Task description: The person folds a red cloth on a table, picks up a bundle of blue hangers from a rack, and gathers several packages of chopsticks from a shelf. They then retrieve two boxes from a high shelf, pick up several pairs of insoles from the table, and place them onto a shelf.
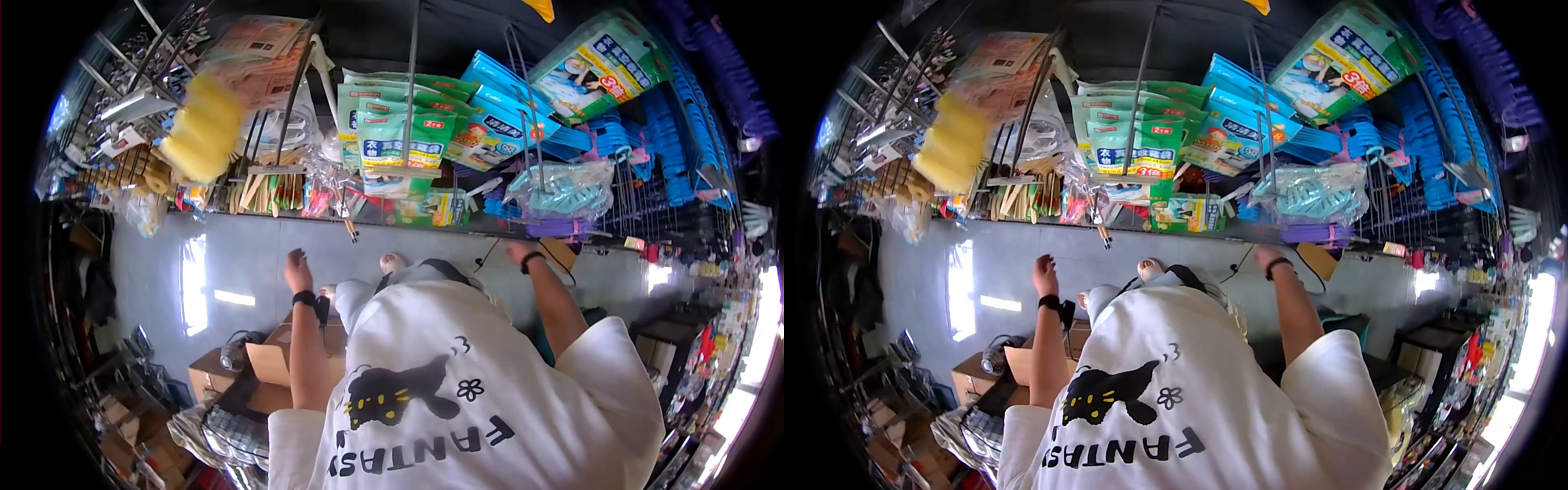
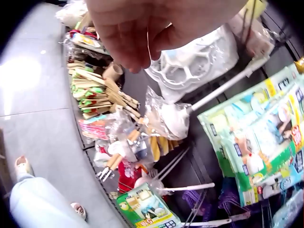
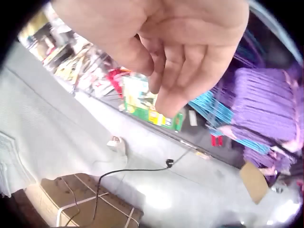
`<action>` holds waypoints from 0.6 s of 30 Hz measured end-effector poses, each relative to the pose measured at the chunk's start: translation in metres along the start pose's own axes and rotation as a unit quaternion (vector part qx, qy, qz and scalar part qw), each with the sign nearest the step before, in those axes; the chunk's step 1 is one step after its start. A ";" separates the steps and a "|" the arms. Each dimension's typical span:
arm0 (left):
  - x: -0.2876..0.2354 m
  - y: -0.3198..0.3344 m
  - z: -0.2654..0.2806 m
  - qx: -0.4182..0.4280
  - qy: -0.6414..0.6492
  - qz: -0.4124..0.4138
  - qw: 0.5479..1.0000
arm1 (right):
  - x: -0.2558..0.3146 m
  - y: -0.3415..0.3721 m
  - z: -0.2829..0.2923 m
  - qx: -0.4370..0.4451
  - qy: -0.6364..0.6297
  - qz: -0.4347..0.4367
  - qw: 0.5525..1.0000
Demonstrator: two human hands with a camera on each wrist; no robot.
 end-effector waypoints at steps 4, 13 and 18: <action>-0.044 0.039 -0.044 0.044 -0.092 -0.047 0.994 | -0.064 0.002 -0.015 0.040 -0.199 -0.099 0.974; 0.061 0.183 0.045 -0.112 -0.167 0.217 0.955 | -0.112 -0.015 -0.046 -0.093 0.122 -0.177 0.972; 0.102 0.246 0.101 -0.191 -0.029 0.351 0.916 | -0.161 -0.005 -0.093 0.337 0.163 -0.201 0.905</action>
Point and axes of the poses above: each hand's wrist, its own y-axis away from the middle knuckle, its own z-axis out of the back of the hand, x = y × z, the point moved 5 cm from there along -y, towards the middle knuckle, and after that the axes turned 4 degrees about -z, right-handed, at the moved point
